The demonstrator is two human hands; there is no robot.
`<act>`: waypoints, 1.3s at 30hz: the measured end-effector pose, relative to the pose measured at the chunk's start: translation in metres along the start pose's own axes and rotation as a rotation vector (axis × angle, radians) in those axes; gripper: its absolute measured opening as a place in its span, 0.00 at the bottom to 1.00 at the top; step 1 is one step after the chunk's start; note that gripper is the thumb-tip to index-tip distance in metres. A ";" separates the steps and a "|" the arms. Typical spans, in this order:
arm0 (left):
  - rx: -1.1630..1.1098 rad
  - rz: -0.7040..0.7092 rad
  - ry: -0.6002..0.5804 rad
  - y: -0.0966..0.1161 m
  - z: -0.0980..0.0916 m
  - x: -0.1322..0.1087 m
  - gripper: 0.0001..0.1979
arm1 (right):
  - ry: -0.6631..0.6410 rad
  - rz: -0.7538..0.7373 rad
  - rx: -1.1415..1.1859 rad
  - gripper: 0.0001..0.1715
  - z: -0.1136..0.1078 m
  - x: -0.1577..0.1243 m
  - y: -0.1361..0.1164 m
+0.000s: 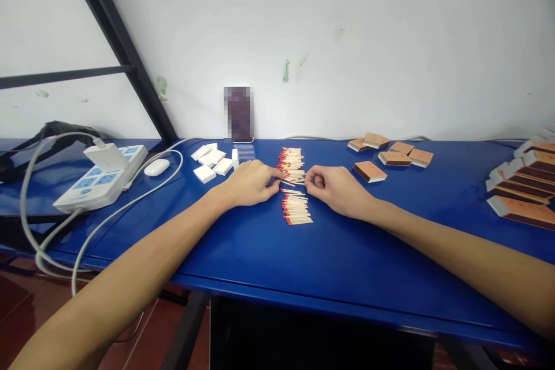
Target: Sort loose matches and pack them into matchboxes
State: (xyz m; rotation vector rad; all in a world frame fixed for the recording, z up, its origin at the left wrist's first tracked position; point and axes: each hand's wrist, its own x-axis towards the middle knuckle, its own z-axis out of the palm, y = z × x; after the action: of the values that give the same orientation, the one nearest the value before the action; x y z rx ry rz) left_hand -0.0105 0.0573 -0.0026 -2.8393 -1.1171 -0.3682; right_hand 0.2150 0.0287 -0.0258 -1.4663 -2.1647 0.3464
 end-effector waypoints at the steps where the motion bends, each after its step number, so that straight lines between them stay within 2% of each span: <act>1: -0.001 0.000 0.001 0.000 0.000 0.000 0.17 | 0.000 -0.001 -0.001 0.05 0.000 0.000 0.000; 10: -0.025 0.016 0.000 0.000 -0.001 0.000 0.15 | -0.008 0.003 -0.005 0.05 0.000 0.000 0.002; 17: -0.224 0.019 -0.021 0.008 -0.003 -0.001 0.16 | -0.007 -0.017 -0.009 0.09 -0.001 -0.001 0.000; 22: -0.281 0.042 -0.041 0.012 -0.003 -0.002 0.16 | -0.013 -0.034 0.017 0.11 -0.002 0.000 -0.001; 36: -0.189 -0.009 0.001 0.006 -0.002 -0.001 0.18 | -0.112 -0.144 0.131 0.11 -0.004 -0.004 -0.001; 39: -0.166 -0.033 0.016 0.003 0.000 0.000 0.18 | -0.051 -0.114 0.164 0.11 -0.005 -0.004 -0.002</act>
State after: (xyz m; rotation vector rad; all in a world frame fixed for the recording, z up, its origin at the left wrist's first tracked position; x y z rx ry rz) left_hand -0.0086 0.0546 -0.0026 -2.9562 -1.1846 -0.5089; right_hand 0.2175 0.0237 -0.0223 -1.2516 -2.1921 0.5126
